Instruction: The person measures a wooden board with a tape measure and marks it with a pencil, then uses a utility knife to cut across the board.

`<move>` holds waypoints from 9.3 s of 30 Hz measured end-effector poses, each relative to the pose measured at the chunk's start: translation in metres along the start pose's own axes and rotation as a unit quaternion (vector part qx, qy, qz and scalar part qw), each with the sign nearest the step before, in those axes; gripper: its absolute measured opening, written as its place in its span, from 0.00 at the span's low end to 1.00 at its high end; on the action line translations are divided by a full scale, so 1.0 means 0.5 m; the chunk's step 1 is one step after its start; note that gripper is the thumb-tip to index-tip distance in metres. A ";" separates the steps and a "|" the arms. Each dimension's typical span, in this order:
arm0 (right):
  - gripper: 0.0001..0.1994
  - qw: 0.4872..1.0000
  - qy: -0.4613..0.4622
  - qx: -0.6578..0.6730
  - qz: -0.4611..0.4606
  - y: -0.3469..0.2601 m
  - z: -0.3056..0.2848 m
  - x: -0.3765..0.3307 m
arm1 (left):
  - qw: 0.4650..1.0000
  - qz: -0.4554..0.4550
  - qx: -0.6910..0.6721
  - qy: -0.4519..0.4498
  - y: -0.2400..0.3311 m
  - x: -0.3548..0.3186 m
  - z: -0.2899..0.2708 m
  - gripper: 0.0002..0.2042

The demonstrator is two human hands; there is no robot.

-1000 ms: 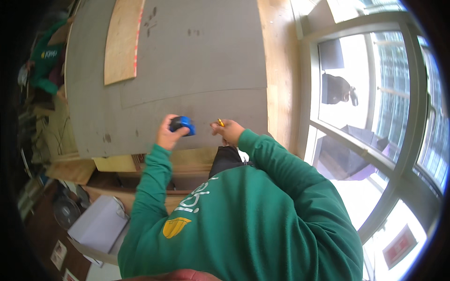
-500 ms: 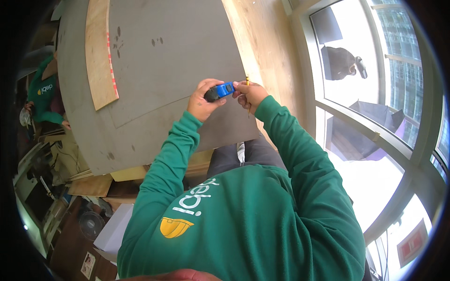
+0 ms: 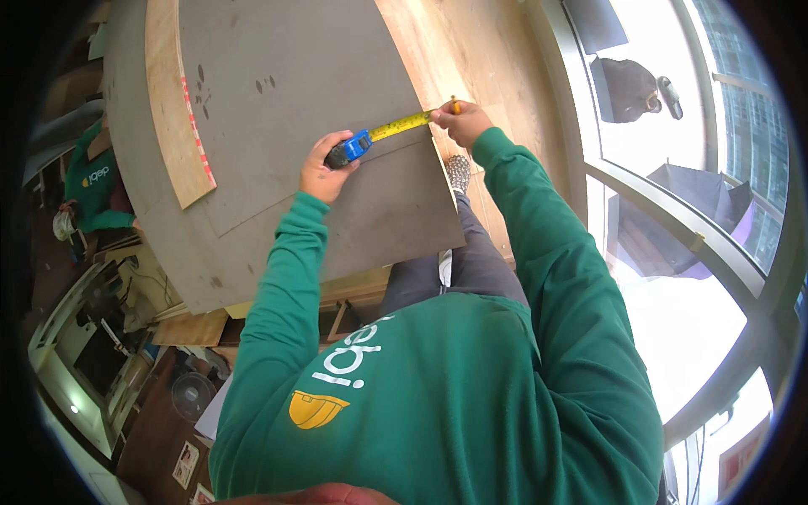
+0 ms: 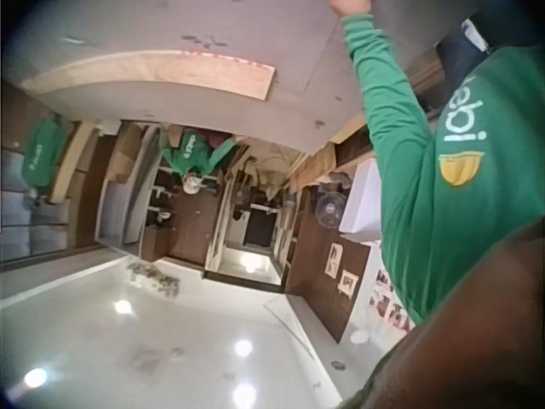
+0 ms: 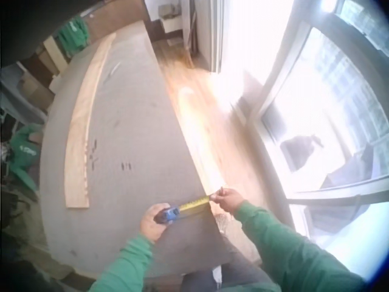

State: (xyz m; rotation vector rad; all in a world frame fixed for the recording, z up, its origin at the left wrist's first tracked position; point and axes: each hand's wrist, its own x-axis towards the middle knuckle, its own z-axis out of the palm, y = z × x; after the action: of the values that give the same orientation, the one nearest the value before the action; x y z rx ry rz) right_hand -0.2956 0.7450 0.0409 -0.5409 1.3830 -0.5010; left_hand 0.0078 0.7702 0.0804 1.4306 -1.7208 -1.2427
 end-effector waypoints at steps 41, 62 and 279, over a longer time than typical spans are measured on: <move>0.13 0.959 0.216 -0.166 -0.078 0.077 0.111 0.019 | 0.896 -0.013 0.395 -0.204 -0.256 -0.242 -0.597 0.35; 0.37 0.975 0.092 0.052 -0.196 -0.074 0.202 -0.052 | 0.823 -0.075 0.504 -0.250 -0.240 -0.242 -0.560 0.38; 0.21 0.819 -0.252 -0.405 0.319 0.200 -0.224 -0.680 | 0.849 -0.386 0.231 0.276 -0.151 -0.767 -0.084 0.31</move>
State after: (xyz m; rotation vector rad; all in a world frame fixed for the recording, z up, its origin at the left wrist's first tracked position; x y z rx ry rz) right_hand -0.4466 1.0278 0.2291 -0.7652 1.1101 0.7866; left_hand 0.1766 1.1250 0.0784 2.6277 -1.0771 -0.6123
